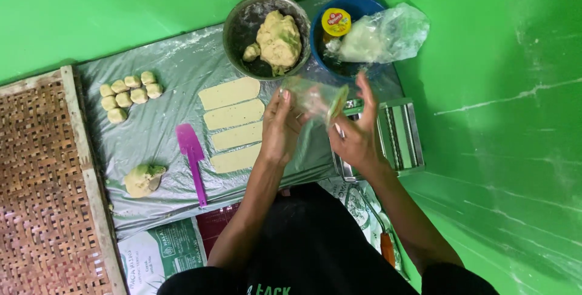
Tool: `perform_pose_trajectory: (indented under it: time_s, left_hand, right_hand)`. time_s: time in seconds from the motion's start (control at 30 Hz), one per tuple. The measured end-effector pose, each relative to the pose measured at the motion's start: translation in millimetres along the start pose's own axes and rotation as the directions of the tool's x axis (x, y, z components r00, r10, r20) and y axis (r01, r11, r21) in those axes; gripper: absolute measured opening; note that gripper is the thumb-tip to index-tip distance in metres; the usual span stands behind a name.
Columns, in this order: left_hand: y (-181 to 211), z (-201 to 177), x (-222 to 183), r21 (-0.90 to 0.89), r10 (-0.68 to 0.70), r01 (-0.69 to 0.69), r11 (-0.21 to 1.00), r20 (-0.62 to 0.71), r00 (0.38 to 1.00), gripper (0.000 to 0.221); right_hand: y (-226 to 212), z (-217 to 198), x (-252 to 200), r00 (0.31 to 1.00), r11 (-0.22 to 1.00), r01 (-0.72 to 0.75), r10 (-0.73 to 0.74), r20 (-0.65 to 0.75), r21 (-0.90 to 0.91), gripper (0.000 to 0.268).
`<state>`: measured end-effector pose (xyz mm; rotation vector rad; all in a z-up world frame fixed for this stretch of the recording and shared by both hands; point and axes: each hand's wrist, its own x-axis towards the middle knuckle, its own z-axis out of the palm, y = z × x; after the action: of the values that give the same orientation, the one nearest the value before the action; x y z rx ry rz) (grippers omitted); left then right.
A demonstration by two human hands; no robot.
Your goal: Folding and rolling dough strips to prepare them for baking or frying.
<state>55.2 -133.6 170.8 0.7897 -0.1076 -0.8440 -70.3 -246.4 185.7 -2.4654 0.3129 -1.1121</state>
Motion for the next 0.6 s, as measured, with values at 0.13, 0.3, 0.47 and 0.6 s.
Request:
perform_pose_trajectory:
  time_s: [0.13, 0.3, 0.47, 0.6]
  left_hand:
    - [12.6, 26.3, -13.4, 0.117, 0.098, -0.109, 0.987, 0.090, 0.991, 0.058]
    - [17.8, 38.5, -24.1, 0.246, 0.154, -0.208, 0.947, 0.222, 0.963, 0.066]
    - [20.5, 43.2, -25.5, 0.240, 0.125, -0.160, 0.957, 0.153, 0.980, 0.063]
    - [11.1, 25.2, -19.6, 0.044, -0.037, 0.039, 0.998, -0.040, 0.999, 0.044]
  right_hand:
    - [-15.0, -1.0, 4.6, 0.994, 0.992, -0.089, 0.083, 0.067, 0.092, 0.045]
    - [-31.6, -9.4, 11.6, 0.981, 0.975, -0.171, 0.155, 0.119, 0.140, 0.045]
    - [-24.9, -4.7, 3.1, 0.972, 0.960, -0.209, 0.184, 0.146, 0.185, 0.045]
    - [-28.8, -10.0, 2.1, 0.962, 0.958, -0.203, 0.156, 0.223, 0.202, 0.037]
